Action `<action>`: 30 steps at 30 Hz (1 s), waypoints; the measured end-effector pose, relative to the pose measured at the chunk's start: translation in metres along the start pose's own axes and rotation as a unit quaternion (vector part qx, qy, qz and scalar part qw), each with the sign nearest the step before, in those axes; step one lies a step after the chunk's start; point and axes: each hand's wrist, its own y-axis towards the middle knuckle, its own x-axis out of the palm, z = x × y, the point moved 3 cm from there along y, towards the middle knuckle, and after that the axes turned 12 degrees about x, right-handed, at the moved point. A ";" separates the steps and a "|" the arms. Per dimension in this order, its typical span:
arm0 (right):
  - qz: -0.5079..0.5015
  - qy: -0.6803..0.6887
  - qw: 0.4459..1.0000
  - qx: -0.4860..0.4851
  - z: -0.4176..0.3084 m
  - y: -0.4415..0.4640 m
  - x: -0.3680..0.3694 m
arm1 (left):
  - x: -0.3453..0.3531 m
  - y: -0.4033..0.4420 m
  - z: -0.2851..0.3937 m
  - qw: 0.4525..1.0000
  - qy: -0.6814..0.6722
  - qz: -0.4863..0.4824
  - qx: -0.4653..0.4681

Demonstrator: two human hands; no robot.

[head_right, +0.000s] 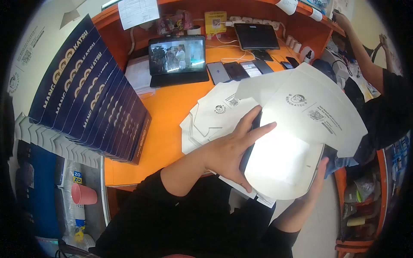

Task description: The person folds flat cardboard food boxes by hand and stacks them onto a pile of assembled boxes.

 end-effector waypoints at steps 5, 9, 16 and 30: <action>-0.112 -0.056 0.991 -0.047 0.003 -0.016 -0.005 | -0.001 -0.003 -0.015 0.994 -0.076 0.074 -0.035; -0.019 -0.249 0.967 -0.046 -0.011 -0.025 0.023 | -0.004 -0.006 -0.015 0.995 -0.061 0.079 -0.026; 0.002 -0.226 0.963 -0.146 -0.011 -0.022 0.065 | -0.003 -0.006 -0.014 0.996 -0.050 0.055 -0.056; 0.128 -0.339 0.900 -0.241 -0.038 -0.034 0.047 | 0.005 -0.005 -0.003 0.991 0.042 0.123 -0.017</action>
